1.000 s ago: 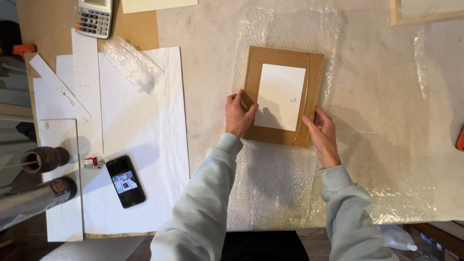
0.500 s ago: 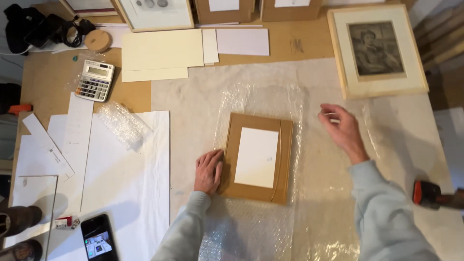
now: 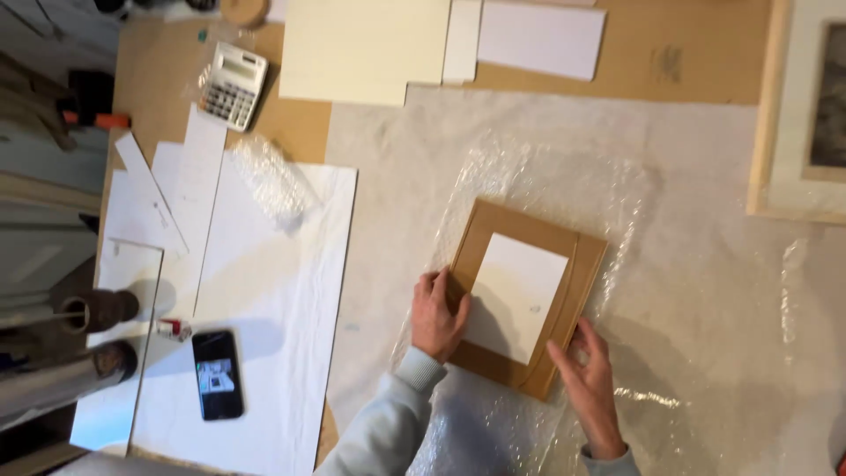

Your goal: Wrapping a picture frame in bubble wrap for protection.

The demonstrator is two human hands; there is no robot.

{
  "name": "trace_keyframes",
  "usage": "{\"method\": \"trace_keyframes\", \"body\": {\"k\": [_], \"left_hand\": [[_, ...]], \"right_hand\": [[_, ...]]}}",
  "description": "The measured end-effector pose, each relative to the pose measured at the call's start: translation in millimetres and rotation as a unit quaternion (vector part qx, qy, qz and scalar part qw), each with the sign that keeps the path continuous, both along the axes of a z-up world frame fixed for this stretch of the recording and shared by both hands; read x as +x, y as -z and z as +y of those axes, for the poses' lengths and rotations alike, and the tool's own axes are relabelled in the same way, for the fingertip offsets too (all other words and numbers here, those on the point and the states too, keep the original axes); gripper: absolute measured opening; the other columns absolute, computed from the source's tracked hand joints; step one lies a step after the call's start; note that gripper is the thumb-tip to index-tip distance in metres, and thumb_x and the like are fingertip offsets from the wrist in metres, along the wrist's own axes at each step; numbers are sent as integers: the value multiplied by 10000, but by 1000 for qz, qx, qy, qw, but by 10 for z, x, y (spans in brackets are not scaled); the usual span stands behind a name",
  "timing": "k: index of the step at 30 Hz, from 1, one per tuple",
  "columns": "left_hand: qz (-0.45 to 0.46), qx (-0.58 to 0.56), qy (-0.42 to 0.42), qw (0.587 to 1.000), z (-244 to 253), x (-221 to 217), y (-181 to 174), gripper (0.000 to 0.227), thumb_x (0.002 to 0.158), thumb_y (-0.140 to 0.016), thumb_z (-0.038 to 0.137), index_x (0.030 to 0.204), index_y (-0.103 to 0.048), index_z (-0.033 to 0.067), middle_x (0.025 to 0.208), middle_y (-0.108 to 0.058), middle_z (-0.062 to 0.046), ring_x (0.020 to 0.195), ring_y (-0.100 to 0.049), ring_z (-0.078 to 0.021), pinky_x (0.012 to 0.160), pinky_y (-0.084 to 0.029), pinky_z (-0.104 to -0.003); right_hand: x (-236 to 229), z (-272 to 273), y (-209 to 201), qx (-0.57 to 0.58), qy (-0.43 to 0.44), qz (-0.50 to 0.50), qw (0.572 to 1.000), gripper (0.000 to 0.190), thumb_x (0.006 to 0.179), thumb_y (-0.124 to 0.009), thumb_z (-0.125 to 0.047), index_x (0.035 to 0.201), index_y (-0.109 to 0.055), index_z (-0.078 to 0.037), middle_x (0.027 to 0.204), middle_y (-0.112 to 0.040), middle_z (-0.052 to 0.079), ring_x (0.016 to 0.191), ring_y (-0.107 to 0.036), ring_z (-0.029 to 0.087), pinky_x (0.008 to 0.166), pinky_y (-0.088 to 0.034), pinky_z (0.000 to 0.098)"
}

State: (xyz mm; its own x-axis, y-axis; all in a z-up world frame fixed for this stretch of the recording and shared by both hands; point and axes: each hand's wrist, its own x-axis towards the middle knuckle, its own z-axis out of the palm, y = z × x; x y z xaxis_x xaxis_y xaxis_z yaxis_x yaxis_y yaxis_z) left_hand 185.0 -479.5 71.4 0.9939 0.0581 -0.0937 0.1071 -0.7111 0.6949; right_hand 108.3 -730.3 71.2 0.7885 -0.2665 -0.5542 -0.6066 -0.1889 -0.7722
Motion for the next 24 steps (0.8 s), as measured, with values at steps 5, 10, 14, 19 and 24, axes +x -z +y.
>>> {"method": "trace_keyframes", "body": {"k": [5,10,14,19,24], "left_hand": [[-4,9,-44,999,33,87,-342,663,845,-789,280,1380,-543,-24,1275,-539,-220,1131,-541,-401,964,-462,-471],[-49,-5,-98,994,823,-11,-501,665,842,-809,305,1376,-582,-21,1275,-563,-196,1135,-562,-351,980,-494,-437],[-37,22,-141,989,1735,-149,-525,654,829,-837,297,1342,-601,-33,1239,-567,-187,1118,-557,-354,971,-490,-436],[-90,-85,-213,969,2205,-248,-1026,667,938,-725,280,1479,-480,-23,1369,-486,-173,1281,-525,-291,1082,-472,-370],[-206,-433,-201,854,2436,-426,-932,679,1090,-505,429,1584,-343,-8,1611,-394,-157,1537,-366,-292,1305,-270,-404]], "right_hand": [[70,164,-346,-18,11,12,1000,739,857,-734,-194,1537,-457,-106,1462,-501,134,1263,-563,274,956,-576,431],[130,785,-712,65,-52,-46,995,750,847,-724,-118,1540,-436,-95,1520,-456,145,1285,-524,275,942,-552,430],[268,1558,-694,132,-114,-83,981,733,853,-711,-136,1521,-412,-84,1543,-396,140,1275,-552,264,899,-639,408],[461,2194,-1172,65,-216,-272,935,781,906,-716,-135,1580,-331,-51,1584,-376,203,1356,-545,308,1014,-601,410],[538,2349,-1279,93,-210,-403,886,695,1020,-625,-144,1630,-306,-47,1673,-331,228,1533,-429,338,1220,-490,454]]}}
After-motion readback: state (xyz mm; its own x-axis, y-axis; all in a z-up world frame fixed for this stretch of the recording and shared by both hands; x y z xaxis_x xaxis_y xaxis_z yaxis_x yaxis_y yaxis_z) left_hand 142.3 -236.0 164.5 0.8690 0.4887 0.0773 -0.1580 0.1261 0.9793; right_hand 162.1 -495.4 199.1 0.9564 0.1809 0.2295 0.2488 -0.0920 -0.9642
